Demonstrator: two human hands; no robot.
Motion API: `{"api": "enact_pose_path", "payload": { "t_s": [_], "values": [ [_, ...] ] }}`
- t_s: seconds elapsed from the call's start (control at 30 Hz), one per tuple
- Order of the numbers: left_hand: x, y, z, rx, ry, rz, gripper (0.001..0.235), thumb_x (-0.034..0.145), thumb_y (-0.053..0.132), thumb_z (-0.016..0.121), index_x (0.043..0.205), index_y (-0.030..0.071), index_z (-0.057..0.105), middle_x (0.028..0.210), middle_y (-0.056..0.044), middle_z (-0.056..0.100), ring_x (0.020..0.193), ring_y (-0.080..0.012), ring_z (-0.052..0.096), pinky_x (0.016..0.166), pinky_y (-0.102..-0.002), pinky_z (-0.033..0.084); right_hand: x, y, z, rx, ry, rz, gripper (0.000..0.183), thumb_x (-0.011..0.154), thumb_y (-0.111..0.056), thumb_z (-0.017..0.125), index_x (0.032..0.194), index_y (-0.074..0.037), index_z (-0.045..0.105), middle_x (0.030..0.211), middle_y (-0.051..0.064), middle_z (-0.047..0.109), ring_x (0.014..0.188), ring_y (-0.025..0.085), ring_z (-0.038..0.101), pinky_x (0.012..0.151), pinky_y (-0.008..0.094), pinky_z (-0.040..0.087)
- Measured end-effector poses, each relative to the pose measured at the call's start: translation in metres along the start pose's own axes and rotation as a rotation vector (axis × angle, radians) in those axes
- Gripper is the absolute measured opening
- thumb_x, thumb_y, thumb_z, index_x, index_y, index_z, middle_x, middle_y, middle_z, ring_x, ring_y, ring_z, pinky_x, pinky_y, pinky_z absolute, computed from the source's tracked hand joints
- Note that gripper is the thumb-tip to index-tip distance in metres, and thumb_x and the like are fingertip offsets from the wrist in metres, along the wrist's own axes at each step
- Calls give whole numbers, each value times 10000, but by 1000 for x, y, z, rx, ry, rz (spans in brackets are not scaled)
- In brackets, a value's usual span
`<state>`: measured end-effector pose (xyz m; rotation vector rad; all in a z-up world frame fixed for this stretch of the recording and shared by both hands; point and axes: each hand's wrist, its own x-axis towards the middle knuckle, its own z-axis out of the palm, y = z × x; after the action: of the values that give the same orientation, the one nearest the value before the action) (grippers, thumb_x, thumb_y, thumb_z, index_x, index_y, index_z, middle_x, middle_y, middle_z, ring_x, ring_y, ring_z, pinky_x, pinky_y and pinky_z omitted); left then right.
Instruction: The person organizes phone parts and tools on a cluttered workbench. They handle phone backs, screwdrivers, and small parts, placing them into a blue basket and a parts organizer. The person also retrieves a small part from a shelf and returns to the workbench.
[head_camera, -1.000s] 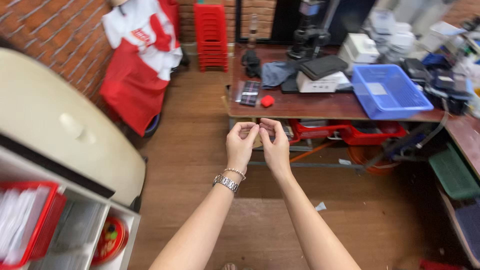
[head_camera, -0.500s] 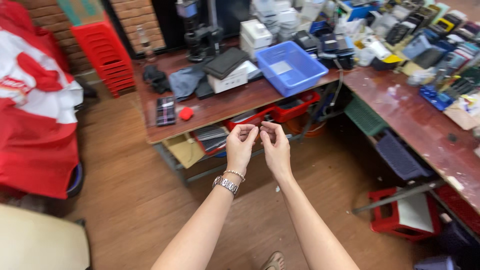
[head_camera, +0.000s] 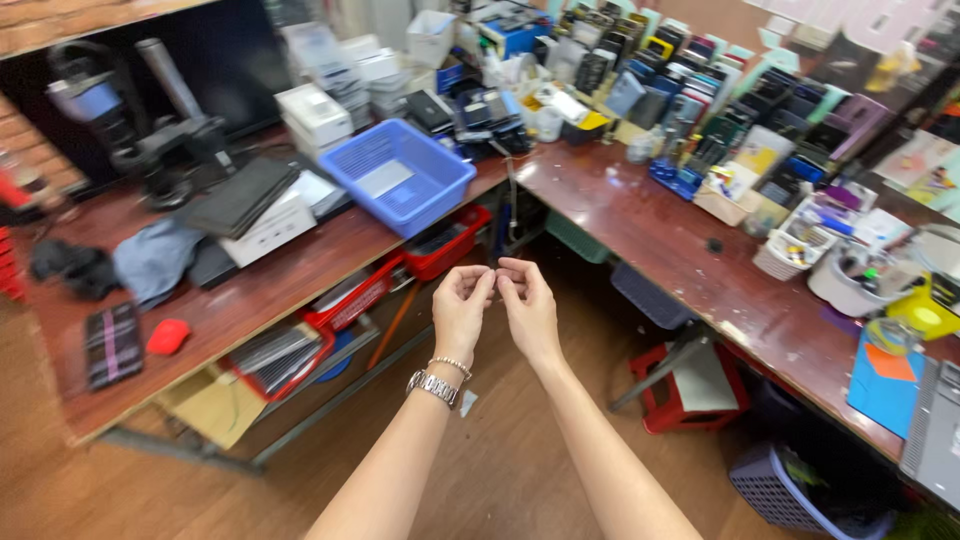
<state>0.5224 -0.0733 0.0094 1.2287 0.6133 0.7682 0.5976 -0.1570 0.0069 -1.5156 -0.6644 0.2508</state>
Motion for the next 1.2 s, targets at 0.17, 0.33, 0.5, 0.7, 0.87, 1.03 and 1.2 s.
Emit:
{"api": "enact_pose_path", "payload": {
  "t_s": [0.17,0.33,0.5,0.7,0.87,1.03,1.2],
  "values": [
    [34,-22,63,6,-99,-63,207,922,211,722,1050,50,703,975,-21,751,841,-87,692,726,-246,553,44,21,-49,-8,82,42,280,985,-102,603,1249,-11,627,1095,96,751,912,137,717,813,285,586],
    [89,-50,116,4,-177,-102,194,921,198,722,1039,46,705,964,-22,756,834,-95,704,714,-251,549,100,48,-84,-55,167,74,288,978,-102,608,1251,-13,635,1089,95,753,909,142,714,818,287,588],
    [170,-73,156,3,-247,-96,189,921,193,722,1029,38,709,943,-24,752,817,-94,704,697,-251,545,174,76,-99,-16,229,94,275,992,-95,592,1252,-8,621,1088,96,736,916,144,708,815,290,593],
    [265,-81,195,30,-309,-64,186,923,180,725,1017,19,715,906,-27,746,784,-81,671,679,-238,540,264,92,-101,56,287,121,277,1006,-81,573,1266,5,609,1066,107,719,937,158,704,798,300,596],
    [318,-92,220,71,-306,-109,168,928,157,727,1010,11,718,887,-32,740,762,-85,654,675,-240,533,319,108,-108,66,304,173,280,1006,-88,563,1269,-2,608,1093,92,720,973,141,699,824,290,595],
    [374,-105,258,-22,-297,-140,158,933,133,706,1015,-2,705,919,-37,742,803,-81,679,732,-244,569,384,129,-126,50,283,234,277,1004,-97,567,1259,-3,618,1081,83,725,965,136,697,817,284,592],
    [440,-120,291,12,-214,-55,162,938,132,702,1015,-10,702,929,-51,748,810,-93,685,736,-253,570,465,162,-144,129,185,200,268,1010,-92,578,1261,-3,607,1068,87,719,922,135,686,761,275,570]
  ]
}}
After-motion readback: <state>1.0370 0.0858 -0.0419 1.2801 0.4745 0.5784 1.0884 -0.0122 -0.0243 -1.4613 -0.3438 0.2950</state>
